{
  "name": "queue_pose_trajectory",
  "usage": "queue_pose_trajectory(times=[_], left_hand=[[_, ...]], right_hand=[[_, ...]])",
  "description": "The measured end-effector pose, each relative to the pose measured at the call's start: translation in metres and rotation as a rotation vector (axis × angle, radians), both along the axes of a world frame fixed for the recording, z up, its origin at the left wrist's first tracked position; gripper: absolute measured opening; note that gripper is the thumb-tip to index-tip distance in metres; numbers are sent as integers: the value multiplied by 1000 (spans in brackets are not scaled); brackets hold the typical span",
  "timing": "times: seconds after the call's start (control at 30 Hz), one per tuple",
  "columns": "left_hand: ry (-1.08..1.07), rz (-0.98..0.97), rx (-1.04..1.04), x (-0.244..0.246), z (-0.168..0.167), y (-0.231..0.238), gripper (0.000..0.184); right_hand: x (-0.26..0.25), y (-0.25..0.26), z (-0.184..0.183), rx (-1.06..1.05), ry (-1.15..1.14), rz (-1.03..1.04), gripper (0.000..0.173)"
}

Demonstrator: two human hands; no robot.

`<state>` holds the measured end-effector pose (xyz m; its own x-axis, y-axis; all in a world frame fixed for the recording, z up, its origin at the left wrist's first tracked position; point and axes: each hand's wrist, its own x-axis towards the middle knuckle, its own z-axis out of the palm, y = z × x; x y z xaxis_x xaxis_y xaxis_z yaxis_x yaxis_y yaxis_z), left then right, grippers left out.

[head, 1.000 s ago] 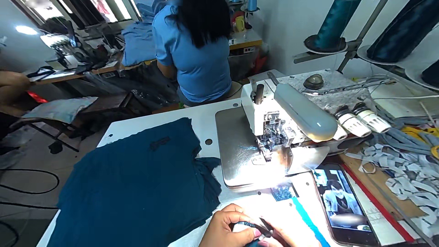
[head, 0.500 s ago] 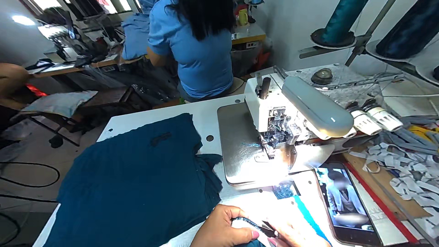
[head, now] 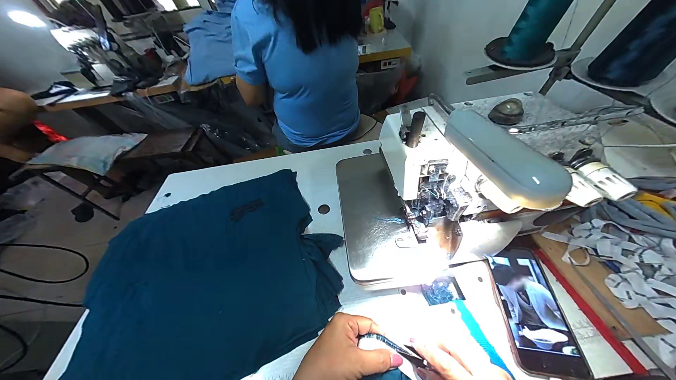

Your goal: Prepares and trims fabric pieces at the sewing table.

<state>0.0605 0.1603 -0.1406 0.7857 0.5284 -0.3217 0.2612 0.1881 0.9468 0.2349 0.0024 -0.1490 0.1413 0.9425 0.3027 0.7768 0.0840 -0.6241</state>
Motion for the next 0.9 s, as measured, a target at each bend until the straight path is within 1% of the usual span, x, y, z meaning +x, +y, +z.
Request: queue_pose_trajectory(times=[0.1,0.2,0.3,0.53,0.7,0.83,0.9], left_hand=[[-10,-6,6,1,1,0,8],[60,1,-7,4,17,-1,9],[75,15,-13,4,20,-1,9],[69,15,-13,4,17,-1,10],[-35,-20,25,-1,-3,1,7],[-33,-41,31,-1,-5,2,7],[-3,-37,25,1,1,2,7]], right_hand=[[0,0,0,3,-13,4,24],[0,1,0,18,-18,3,24],[1,-1,0,1,-6,3,25],[-1,2,0,14,-15,6,23],[-1,1,-2,4,15,8,23],[1,1,-4,9,17,16,23],[0,2,-4,25,13,26,24]])
